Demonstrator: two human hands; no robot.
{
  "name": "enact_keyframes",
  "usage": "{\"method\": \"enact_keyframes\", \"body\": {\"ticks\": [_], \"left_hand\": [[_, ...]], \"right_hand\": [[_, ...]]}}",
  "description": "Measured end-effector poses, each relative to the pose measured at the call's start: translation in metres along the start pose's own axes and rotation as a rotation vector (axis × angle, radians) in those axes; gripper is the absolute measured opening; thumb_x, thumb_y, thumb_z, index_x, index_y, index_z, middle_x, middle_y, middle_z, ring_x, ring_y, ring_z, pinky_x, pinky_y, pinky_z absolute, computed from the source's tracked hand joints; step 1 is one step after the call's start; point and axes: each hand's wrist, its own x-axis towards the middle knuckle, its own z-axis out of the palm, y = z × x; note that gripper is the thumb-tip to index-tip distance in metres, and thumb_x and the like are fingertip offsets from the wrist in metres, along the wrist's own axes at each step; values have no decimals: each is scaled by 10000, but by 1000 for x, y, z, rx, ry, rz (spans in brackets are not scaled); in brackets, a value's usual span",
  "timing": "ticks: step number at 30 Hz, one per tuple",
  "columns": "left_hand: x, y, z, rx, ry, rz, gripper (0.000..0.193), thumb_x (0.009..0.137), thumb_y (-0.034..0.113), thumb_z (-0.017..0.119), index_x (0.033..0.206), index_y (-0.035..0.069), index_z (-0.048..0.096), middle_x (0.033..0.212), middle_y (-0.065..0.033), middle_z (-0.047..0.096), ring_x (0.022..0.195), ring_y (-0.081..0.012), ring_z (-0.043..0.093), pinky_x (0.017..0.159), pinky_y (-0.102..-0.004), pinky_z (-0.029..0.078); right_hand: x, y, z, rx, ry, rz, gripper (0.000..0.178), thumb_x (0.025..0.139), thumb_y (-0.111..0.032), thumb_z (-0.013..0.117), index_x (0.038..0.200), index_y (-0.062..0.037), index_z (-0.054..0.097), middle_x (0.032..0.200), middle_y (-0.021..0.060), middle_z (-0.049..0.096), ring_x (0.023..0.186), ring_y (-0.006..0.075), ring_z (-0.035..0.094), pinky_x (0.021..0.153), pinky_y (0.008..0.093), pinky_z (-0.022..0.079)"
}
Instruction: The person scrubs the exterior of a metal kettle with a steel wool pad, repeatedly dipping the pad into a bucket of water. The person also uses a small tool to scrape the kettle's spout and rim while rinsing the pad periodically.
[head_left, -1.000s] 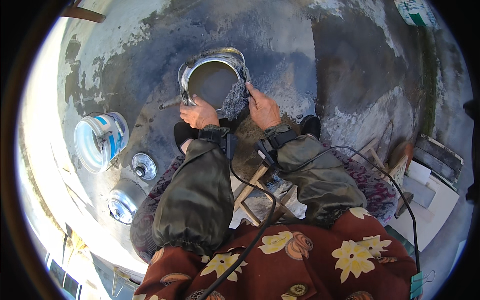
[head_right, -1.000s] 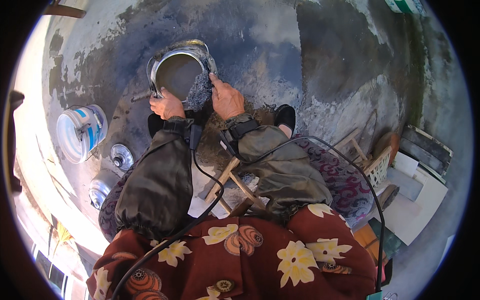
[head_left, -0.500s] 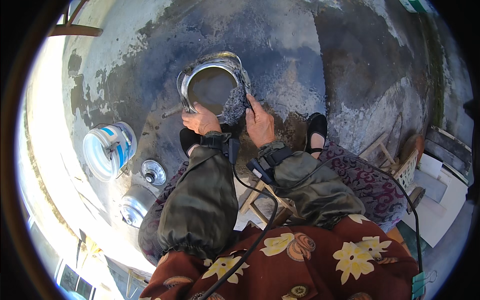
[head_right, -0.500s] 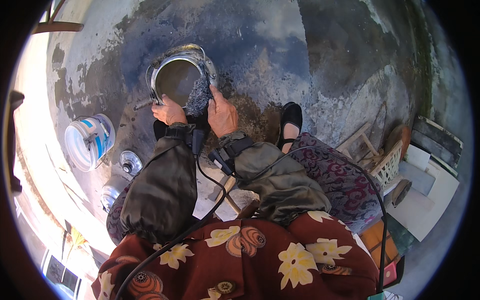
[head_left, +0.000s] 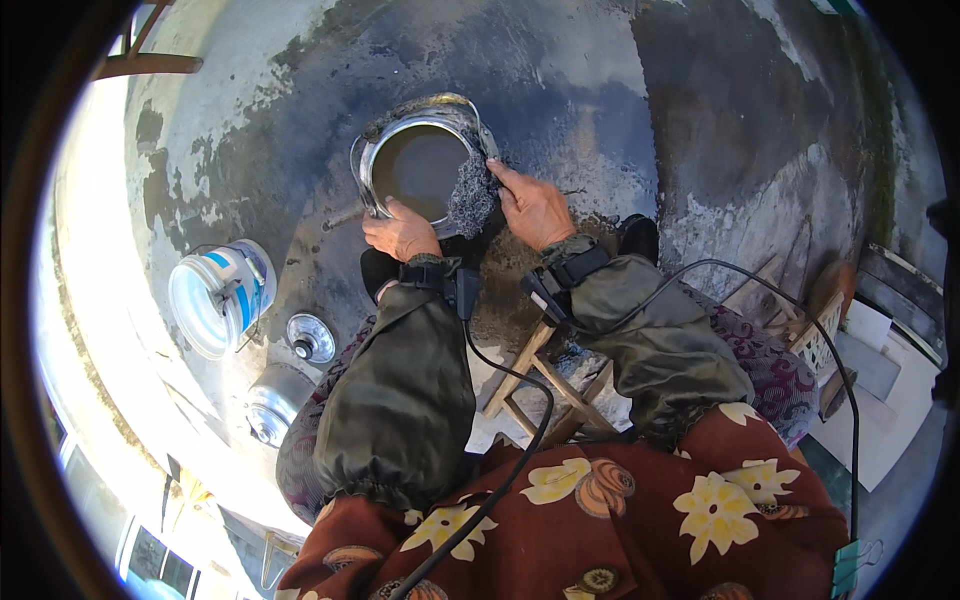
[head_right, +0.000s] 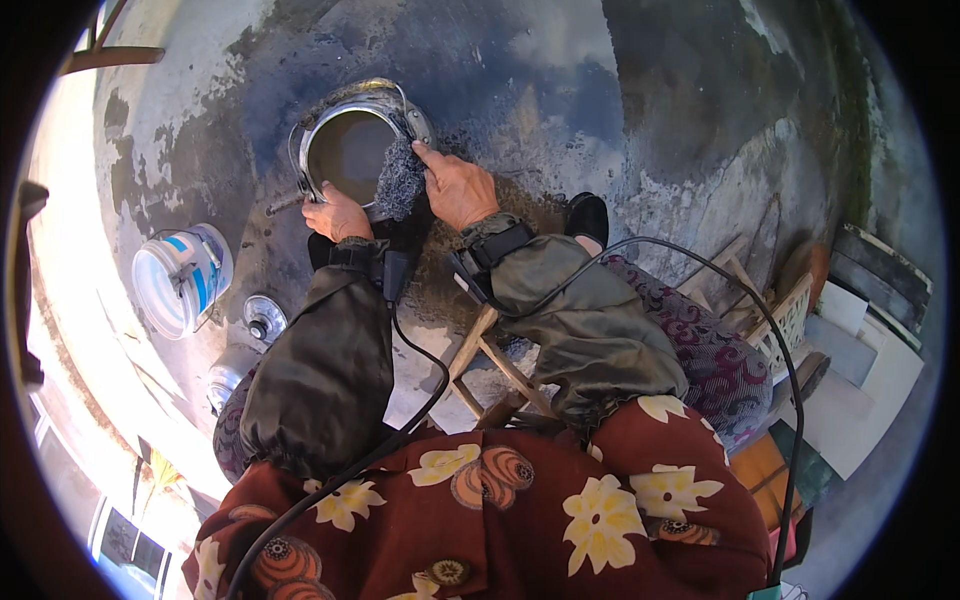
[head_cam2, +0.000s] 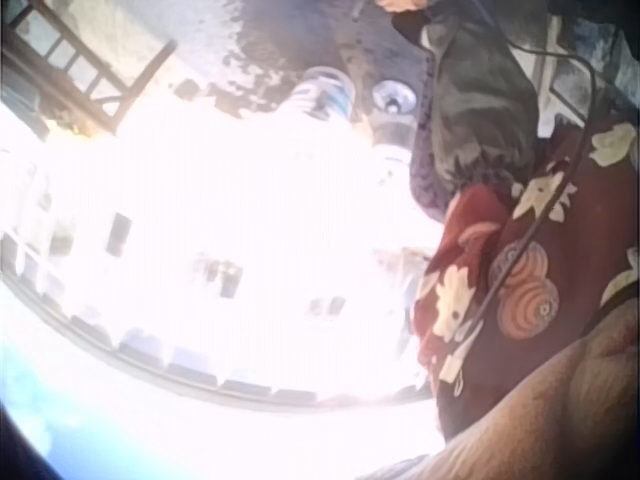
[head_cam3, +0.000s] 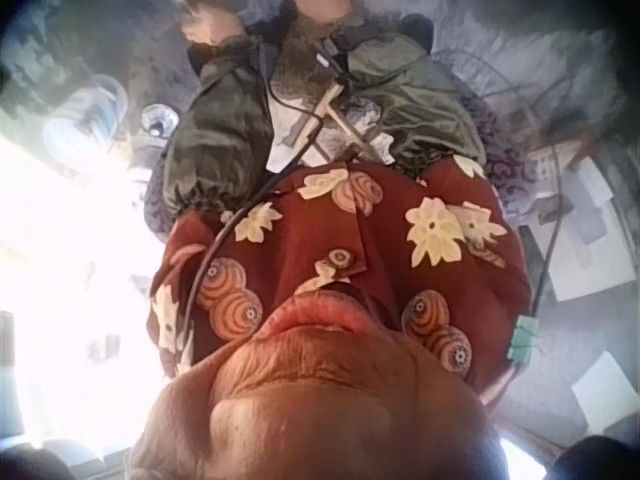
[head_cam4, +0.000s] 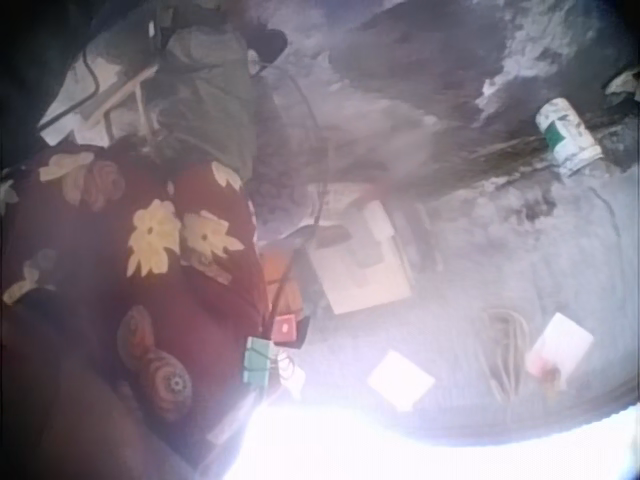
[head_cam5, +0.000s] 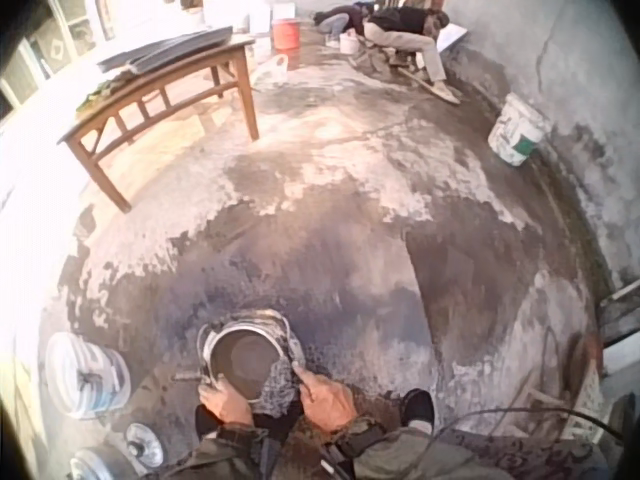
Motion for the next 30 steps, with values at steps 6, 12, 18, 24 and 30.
{"method": "enact_keyframes", "body": {"ticks": [6,12,18,24,30], "left_hand": [[0,4,-1,-50,29,7,498,852,339,561,1164,-40,480,1051,-256,519,992,-413,488,870,-467,385],[1,4,-1,-35,31,28,507,847,352,562,1165,-33,477,1048,-252,516,993,-413,483,870,-465,382],[2,-1,2,-22,28,31,506,846,356,561,1159,-33,484,1057,-251,510,1003,-407,479,879,-463,377],[1,2,0,-24,-1,-39,512,836,353,577,1164,-30,486,1048,-249,519,1001,-411,482,874,-463,385],[1,5,0,-23,27,13,518,835,350,579,1173,-29,475,1037,-250,522,983,-409,492,867,-468,389]], "right_hand": [[-6,2,5,20,135,-79,427,861,-103,542,1278,-196,543,1011,156,642,850,359,616,720,415,507],[-9,18,5,-25,34,-49,450,854,-132,559,1294,-225,529,819,124,604,737,349,606,650,456,493],[-22,14,14,44,90,-3,435,858,-141,562,1282,-232,543,856,138,633,757,363,613,649,460,500],[-31,-2,17,134,123,134,418,856,-130,560,1265,-215,557,978,177,642,868,362,624,733,411,510],[-40,-4,30,123,209,131,425,862,-86,552,1282,-155,542,1109,203,614,1017,359,601,808,361,500]]}}
